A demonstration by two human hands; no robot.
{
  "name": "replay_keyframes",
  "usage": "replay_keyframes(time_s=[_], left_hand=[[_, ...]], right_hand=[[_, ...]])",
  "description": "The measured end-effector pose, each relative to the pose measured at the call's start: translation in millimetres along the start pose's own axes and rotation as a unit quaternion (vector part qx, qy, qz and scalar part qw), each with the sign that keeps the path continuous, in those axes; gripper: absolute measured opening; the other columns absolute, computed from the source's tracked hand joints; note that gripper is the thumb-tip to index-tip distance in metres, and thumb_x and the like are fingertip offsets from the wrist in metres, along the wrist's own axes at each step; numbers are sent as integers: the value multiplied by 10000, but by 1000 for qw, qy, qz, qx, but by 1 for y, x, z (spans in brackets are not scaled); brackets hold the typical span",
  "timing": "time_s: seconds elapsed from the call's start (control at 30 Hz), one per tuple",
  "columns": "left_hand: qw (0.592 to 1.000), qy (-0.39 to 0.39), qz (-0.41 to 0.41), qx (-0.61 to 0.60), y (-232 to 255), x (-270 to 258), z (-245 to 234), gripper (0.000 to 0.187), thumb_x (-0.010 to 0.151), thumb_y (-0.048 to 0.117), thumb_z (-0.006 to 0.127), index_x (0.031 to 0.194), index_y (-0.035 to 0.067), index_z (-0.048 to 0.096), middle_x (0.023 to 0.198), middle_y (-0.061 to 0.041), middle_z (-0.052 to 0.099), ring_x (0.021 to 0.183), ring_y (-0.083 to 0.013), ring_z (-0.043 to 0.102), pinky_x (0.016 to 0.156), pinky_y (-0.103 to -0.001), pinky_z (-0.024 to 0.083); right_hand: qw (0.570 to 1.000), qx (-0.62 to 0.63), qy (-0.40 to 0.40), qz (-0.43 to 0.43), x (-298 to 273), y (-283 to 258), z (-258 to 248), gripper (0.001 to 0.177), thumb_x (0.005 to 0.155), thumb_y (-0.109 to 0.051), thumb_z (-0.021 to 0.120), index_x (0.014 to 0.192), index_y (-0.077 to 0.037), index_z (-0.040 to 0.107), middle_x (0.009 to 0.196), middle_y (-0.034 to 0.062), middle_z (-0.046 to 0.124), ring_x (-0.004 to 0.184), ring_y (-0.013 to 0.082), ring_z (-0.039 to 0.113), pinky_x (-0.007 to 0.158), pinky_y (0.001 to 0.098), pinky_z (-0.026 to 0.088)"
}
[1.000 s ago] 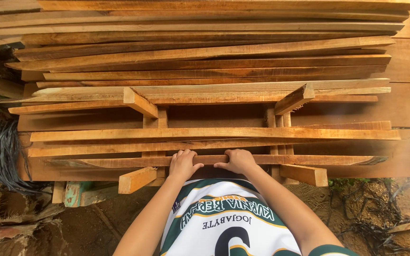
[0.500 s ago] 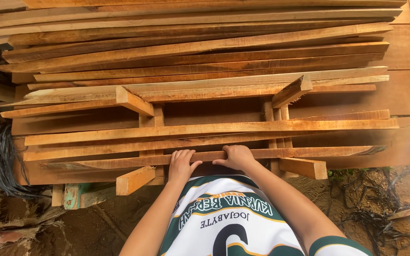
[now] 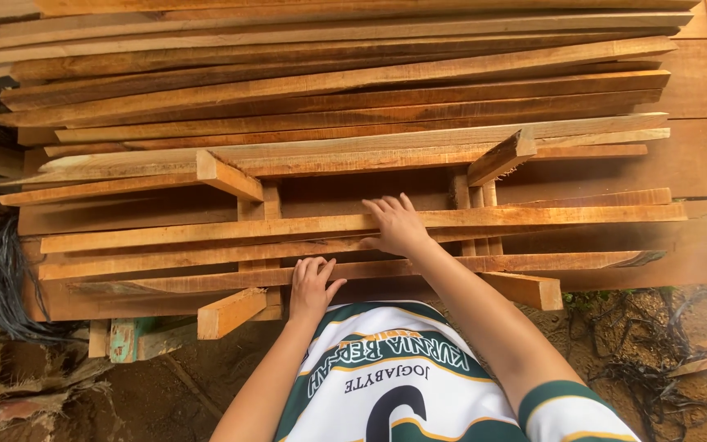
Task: Sorting and arranging long wooden planks on a support structure.
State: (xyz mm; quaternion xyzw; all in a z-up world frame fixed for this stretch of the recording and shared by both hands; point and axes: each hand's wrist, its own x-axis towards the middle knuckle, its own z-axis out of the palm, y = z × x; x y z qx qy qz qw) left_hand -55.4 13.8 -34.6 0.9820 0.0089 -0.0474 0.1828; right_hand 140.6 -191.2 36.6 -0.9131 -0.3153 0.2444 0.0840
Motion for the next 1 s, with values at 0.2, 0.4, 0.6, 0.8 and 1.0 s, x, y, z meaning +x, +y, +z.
replay_keyframes(time_s=[0.2, 0.4, 0.6, 0.8, 1.0], left_hand=[[999, -10, -34, -23, 3, 1, 2, 536, 888, 547, 696, 1308, 215, 661, 1180, 3, 575, 1283, -230, 497, 1203, -471, 312], [1000, -7, -21, -12, 0, 2, 1, 518, 892, 551, 693, 1284, 213, 666, 1153, 4, 573, 1261, -226, 500, 1187, -464, 326], [1000, 20, -1, 10, 5, 1, -7, 514, 894, 548, 688, 1269, 197, 668, 1138, -11, 555, 1244, -242, 494, 1158, -472, 362], [1000, 17, 0, 1, 2, 1, -2, 520, 899, 562, 672, 1279, 206, 664, 1132, -9, 544, 1239, -244, 495, 1162, -479, 355], [1000, 21, 14, -5, -2, 2, 0, 503, 892, 555, 681, 1255, 207, 677, 1108, -10, 550, 1210, -243, 515, 1144, -465, 373]], right_hand=[[999, 10, 14, -46, 21, 31, 35, 486, 877, -496, 676, 1269, -219, 601, 1113, -5, 708, 1052, 268, 721, 928, 448, 538], [999, 33, -1, -32, 26, 35, 35, 464, 850, -475, 665, 1230, -217, 606, 1129, 10, 712, 1026, 315, 723, 879, 483, 582], [996, 49, -69, 20, 38, 32, 11, 522, 884, -490, 653, 1309, -188, 628, 1158, 34, 727, 1056, 302, 727, 895, 465, 586], [999, 14, -46, -18, 55, 34, -11, 519, 941, -534, 608, 1330, -191, 621, 1163, 17, 704, 1118, 264, 696, 906, 433, 577], [996, -74, 10, -54, 52, 22, -22, 479, 928, -496, 630, 1349, -273, 579, 1249, -65, 630, 1218, 192, 547, 1044, 417, 376]])
